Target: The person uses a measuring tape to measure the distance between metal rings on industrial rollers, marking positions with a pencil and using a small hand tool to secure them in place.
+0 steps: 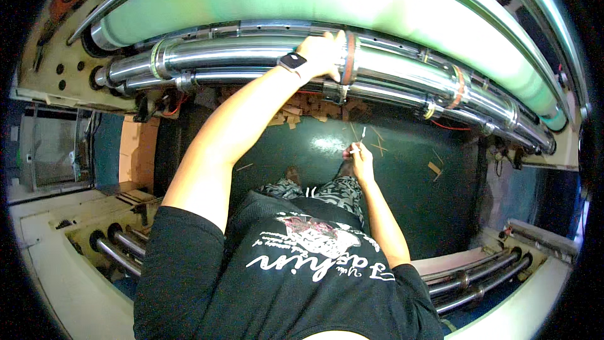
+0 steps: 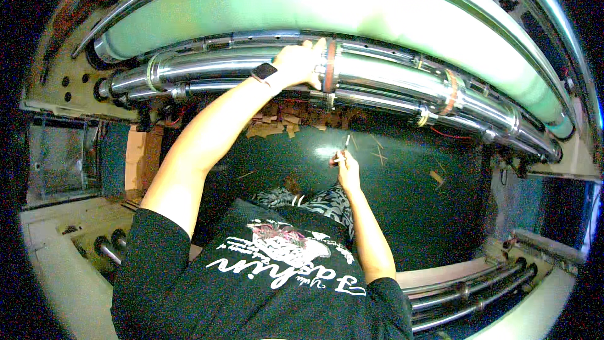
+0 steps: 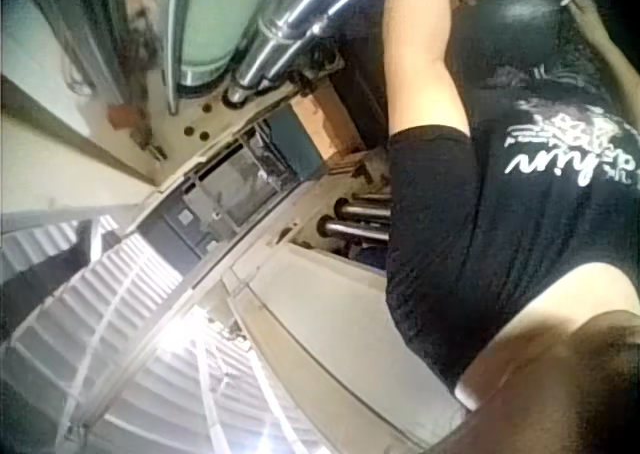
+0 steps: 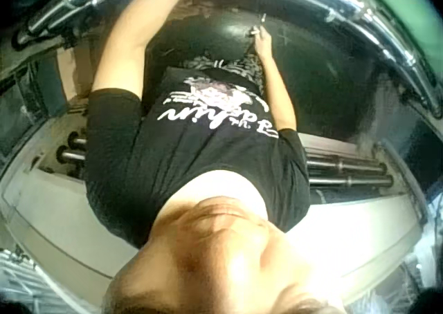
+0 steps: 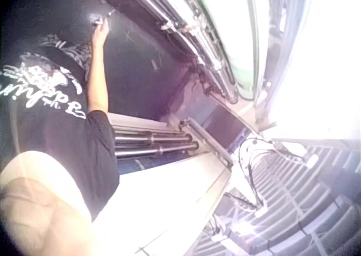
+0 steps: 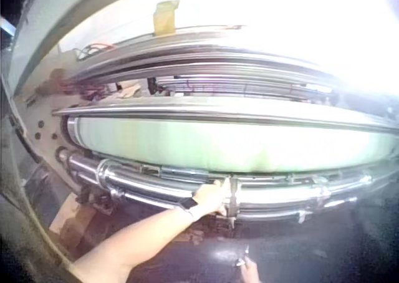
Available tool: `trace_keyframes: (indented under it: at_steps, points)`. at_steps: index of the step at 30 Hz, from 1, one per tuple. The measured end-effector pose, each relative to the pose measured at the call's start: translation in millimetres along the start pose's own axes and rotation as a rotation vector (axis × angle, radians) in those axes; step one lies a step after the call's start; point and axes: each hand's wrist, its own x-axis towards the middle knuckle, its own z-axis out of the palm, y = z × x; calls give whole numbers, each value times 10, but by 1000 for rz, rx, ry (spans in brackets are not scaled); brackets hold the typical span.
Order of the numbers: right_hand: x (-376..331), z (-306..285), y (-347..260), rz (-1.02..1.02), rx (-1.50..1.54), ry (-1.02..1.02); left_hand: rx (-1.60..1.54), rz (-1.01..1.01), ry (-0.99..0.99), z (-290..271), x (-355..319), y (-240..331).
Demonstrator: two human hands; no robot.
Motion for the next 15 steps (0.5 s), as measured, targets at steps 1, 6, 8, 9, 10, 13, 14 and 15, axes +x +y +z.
trace_keyframes:
  at_steps: [1,6,8,9,10,13,14,15]
  points:
    - [-68,-70,-6,17,20,18,18,-27,-87,-46,50,11]
    - [-247,-225,-174,5,-92,95,-28,-36,-168,-170,176,1]
    - [-232,-242,-273,-83,-164,98,-40,-47,-135,-122,110,14]
    - [-129,-277,-325,-125,-275,106,-44,-92,-119,-130,67,70]
    - [-45,-201,-686,-233,-363,115,-43,-98,-118,-115,40,45]
    - [586,-50,-1216,-501,-477,152,-59,-98,-91,-39,3,59]
    - [787,50,-1411,-562,-568,200,-58,-98,-72,-22,-11,53]
    - [952,153,-1635,-626,-658,250,-55,-98,-52,-14,-14,43]
